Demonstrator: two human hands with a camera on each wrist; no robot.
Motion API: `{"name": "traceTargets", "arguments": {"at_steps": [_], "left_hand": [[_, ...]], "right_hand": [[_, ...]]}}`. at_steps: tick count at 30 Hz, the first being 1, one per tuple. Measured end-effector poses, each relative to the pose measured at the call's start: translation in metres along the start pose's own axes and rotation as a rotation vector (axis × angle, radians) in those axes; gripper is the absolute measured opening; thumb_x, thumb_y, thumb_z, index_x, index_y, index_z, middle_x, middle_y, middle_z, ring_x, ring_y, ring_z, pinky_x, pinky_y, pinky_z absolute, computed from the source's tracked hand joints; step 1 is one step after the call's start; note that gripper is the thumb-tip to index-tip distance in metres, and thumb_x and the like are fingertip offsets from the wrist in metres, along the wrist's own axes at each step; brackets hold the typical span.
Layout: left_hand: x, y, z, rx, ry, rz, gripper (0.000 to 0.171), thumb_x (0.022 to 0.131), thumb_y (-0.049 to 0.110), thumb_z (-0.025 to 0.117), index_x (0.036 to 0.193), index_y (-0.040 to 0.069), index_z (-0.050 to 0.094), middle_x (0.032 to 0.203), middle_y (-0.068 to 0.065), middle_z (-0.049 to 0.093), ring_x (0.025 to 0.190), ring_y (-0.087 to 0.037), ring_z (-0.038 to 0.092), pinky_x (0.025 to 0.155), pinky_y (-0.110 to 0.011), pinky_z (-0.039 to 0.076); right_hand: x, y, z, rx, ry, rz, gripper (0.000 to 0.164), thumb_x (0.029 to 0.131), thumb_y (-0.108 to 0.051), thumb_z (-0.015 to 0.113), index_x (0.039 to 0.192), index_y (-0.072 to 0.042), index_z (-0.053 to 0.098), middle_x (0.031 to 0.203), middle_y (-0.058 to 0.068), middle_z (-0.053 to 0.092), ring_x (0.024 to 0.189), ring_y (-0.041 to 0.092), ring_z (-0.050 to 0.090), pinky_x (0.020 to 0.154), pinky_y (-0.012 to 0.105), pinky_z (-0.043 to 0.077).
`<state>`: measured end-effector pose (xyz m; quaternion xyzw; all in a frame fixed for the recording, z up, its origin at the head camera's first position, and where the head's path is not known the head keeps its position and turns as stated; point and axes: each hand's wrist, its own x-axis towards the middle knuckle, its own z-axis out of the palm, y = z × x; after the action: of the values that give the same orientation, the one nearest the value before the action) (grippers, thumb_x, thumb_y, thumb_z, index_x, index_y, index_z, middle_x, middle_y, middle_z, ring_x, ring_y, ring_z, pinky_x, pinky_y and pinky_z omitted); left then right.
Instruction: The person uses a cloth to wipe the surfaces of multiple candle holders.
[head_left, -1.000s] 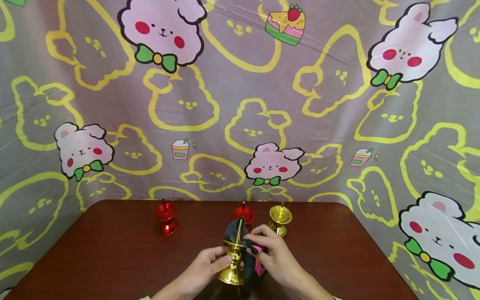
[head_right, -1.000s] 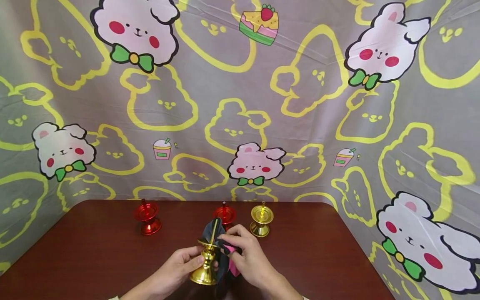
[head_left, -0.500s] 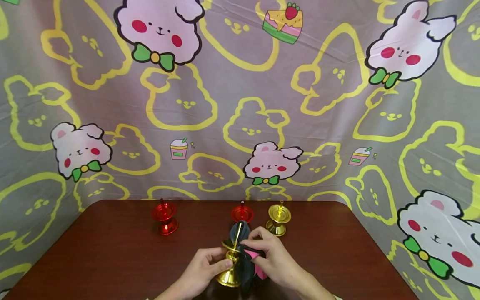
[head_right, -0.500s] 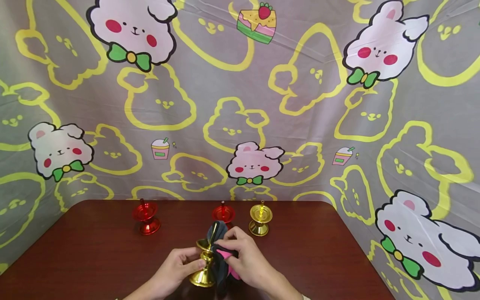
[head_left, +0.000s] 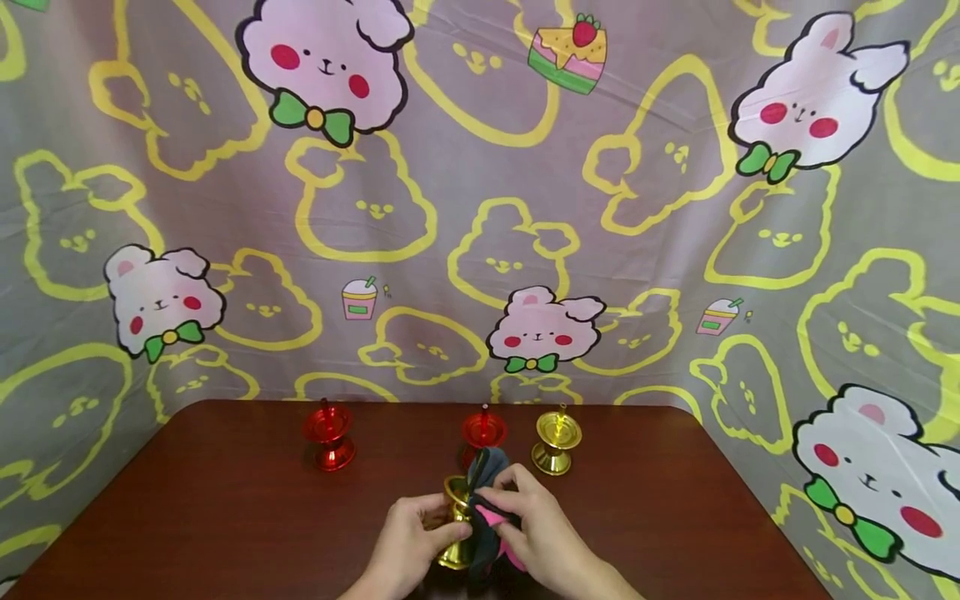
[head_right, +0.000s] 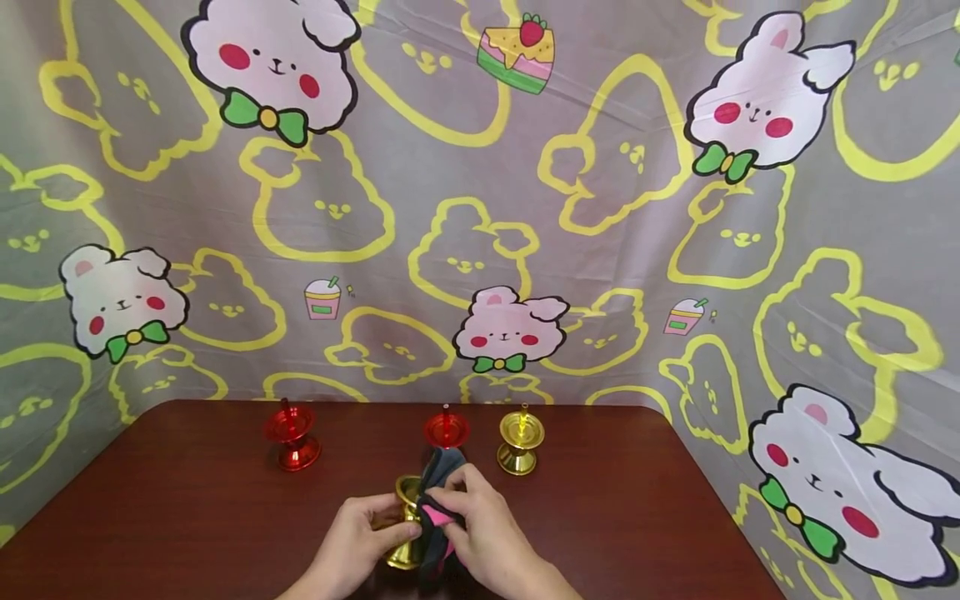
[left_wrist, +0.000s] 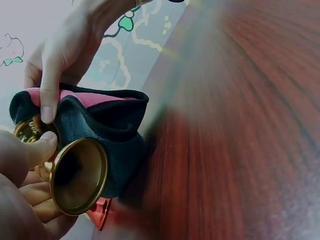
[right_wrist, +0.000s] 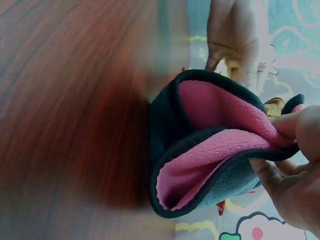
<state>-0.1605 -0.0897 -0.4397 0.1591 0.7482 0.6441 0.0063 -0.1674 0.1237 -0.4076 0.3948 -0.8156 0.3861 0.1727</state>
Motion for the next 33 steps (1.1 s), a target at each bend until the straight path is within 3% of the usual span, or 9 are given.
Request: {"name": "traceTargets", "arguments": {"at_steps": [4, 7, 11, 18, 20, 24, 27, 33], "left_hand": [[0.000, 0.000, -0.001, 0.042, 0.005, -0.042, 0.030, 0.084, 0.012, 0.082, 0.109, -0.001, 0.074, 0.092, -0.008, 0.074, 0.081, -0.015, 0.070, 0.066, -0.025, 0.055], [0.002, 0.000, -0.003, 0.025, -0.013, -0.038, 0.029, 0.087, 0.013, 0.079, 0.110, -0.003, 0.072, 0.090, -0.007, 0.072, 0.077, -0.012, 0.067, 0.063, -0.024, 0.054], [0.004, 0.001, -0.006, -0.080, -0.066, -0.015, 0.031, 0.094, 0.009, 0.069, 0.116, -0.012, 0.066, 0.099, -0.016, 0.071, 0.082, -0.011, 0.067, 0.070, -0.024, 0.054], [0.007, 0.001, -0.009, -0.308, -0.236, -0.135, 0.041, 0.102, 0.014, 0.060, 0.128, -0.017, 0.055, 0.113, -0.013, 0.069, 0.097, -0.015, 0.066, 0.081, -0.032, 0.055], [0.007, 0.000, -0.009, -0.332, -0.312, -0.127, 0.044, 0.104, 0.016, 0.057, 0.132, -0.018, 0.051, 0.116, -0.013, 0.067, 0.098, -0.015, 0.066, 0.080, -0.032, 0.055], [0.007, -0.003, -0.009, -0.346, -0.416, -0.034, 0.046, 0.107, 0.015, 0.049, 0.134, -0.022, 0.045, 0.116, -0.017, 0.066, 0.094, -0.012, 0.064, 0.076, -0.026, 0.053], [0.007, -0.004, -0.010, -0.362, -0.429, -0.002, 0.045, 0.107, 0.014, 0.048, 0.133, -0.023, 0.045, 0.113, -0.015, 0.066, 0.091, -0.009, 0.062, 0.073, -0.023, 0.050], [0.006, -0.007, -0.011, -0.395, -0.394, -0.012, 0.043, 0.107, 0.011, 0.046, 0.132, -0.024, 0.041, 0.110, -0.006, 0.064, 0.096, -0.011, 0.063, 0.081, -0.025, 0.052]], "right_hand": [[-0.001, 0.001, 0.004, -0.026, -0.001, 0.035, 0.045, 0.078, 0.013, 0.077, 0.118, -0.007, 0.073, 0.104, -0.005, 0.051, 0.083, 0.004, 0.051, 0.065, 0.019, 0.048], [0.000, 0.003, 0.007, -0.080, 0.015, 0.063, 0.046, 0.077, 0.013, 0.075, 0.118, -0.008, 0.071, 0.104, -0.007, 0.052, 0.085, 0.005, 0.053, 0.068, 0.021, 0.049], [0.003, 0.009, 0.007, -0.100, 0.074, 0.105, 0.048, 0.074, 0.016, 0.072, 0.112, -0.012, 0.070, 0.102, -0.010, 0.053, 0.083, 0.005, 0.053, 0.067, 0.022, 0.049], [0.005, 0.020, 0.005, 0.060, 0.132, 0.092, 0.047, 0.073, 0.021, 0.067, 0.106, -0.013, 0.071, 0.098, -0.009, 0.055, 0.082, 0.005, 0.052, 0.063, 0.022, 0.049], [0.005, 0.022, 0.005, 0.091, 0.131, 0.081, 0.047, 0.074, 0.022, 0.066, 0.106, -0.013, 0.071, 0.099, -0.007, 0.056, 0.085, 0.006, 0.054, 0.064, 0.023, 0.050], [0.005, 0.023, 0.004, 0.117, 0.108, 0.078, 0.048, 0.075, 0.021, 0.065, 0.109, -0.012, 0.071, 0.101, -0.006, 0.057, 0.088, 0.007, 0.055, 0.066, 0.024, 0.051], [0.006, 0.022, 0.001, 0.127, 0.073, 0.076, 0.048, 0.076, 0.019, 0.066, 0.112, -0.013, 0.071, 0.103, -0.005, 0.057, 0.090, 0.009, 0.056, 0.069, 0.025, 0.052], [0.011, 0.019, -0.006, 0.150, -0.001, 0.046, 0.047, 0.077, 0.018, 0.069, 0.113, -0.012, 0.073, 0.103, -0.003, 0.057, 0.090, 0.009, 0.055, 0.070, 0.024, 0.052]]}}
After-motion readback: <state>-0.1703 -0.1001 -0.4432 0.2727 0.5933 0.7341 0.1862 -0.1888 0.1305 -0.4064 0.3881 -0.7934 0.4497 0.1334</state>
